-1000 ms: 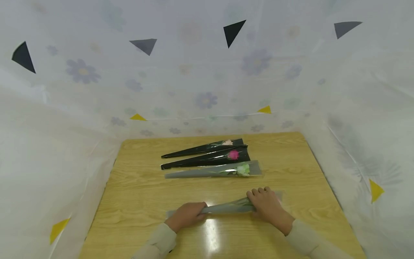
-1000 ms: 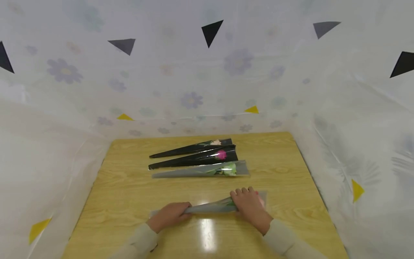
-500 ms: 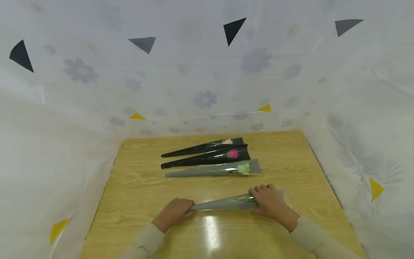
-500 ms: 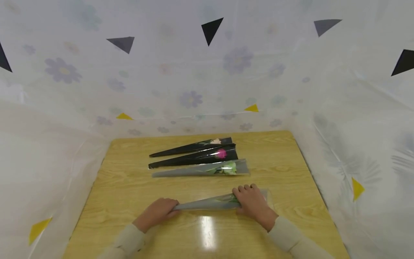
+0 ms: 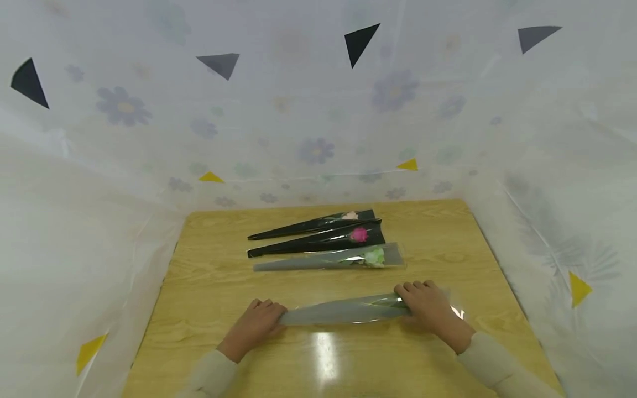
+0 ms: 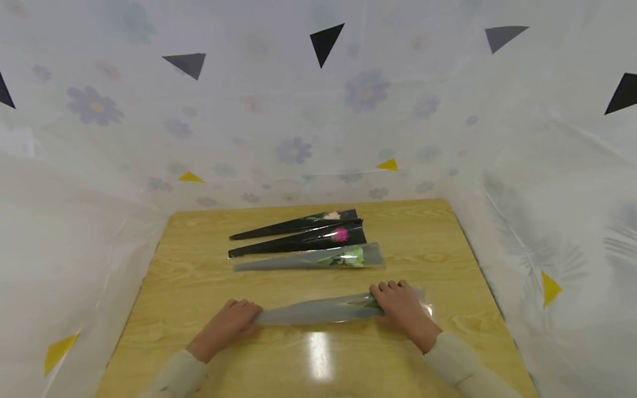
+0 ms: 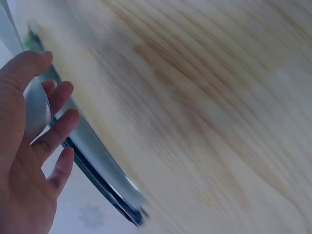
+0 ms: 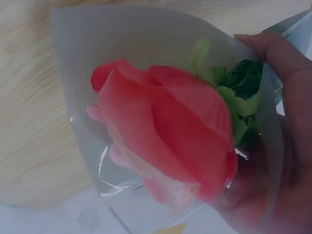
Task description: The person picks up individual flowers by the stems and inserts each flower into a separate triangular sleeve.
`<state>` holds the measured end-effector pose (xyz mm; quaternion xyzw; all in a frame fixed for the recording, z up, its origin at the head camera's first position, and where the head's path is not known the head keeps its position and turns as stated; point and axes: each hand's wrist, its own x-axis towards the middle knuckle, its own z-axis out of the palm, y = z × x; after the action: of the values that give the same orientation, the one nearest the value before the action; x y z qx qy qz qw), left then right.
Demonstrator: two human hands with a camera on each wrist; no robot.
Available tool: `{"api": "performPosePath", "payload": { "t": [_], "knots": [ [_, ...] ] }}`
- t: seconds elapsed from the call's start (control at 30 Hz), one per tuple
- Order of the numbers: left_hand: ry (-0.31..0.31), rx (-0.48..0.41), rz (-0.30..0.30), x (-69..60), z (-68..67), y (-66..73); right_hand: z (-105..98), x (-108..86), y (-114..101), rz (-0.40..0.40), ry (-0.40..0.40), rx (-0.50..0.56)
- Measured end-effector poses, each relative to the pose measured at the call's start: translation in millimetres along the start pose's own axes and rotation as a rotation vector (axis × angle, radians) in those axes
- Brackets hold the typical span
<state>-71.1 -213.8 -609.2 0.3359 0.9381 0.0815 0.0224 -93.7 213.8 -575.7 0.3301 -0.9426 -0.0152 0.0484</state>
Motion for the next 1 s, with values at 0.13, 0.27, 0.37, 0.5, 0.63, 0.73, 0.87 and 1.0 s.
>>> {"api": "performPosePath", "payload": {
  "t": [0.13,0.27,0.37,0.5,0.63,0.73,0.87,1.0],
  "knots": [
    [0.022,0.058,0.015,23.9,-2.1,25.4,-1.5,10.2,-14.0,-0.035,0.033,0.006],
    [0.009,0.138,0.003,50.3,0.1,53.4,-3.5,23.1,-29.8,-0.047,0.040,-0.012],
    [-0.003,0.130,0.001,67.7,1.0,72.1,-6.5,32.3,-41.6,-0.061,0.044,-0.023],
    [0.036,0.048,0.035,87.7,-0.3,92.7,-11.4,41.7,-55.3,-0.087,0.059,-0.040],
    [0.073,-0.017,0.036,100.0,-1.4,102.5,-17.1,44.7,-61.6,-0.094,0.058,-0.054],
    [0.083,-0.063,-0.001,102.8,1.8,100.1,-22.3,41.8,-58.5,-0.085,0.056,-0.024],
    [0.082,-0.187,-0.062,99.1,7.8,89.1,-31.5,32.5,-46.2,-0.018,0.162,0.124],
    [0.077,-0.311,-0.115,91.1,10.3,75.8,-40.8,17.8,-31.2,0.229,0.407,0.472]
  ]
}}
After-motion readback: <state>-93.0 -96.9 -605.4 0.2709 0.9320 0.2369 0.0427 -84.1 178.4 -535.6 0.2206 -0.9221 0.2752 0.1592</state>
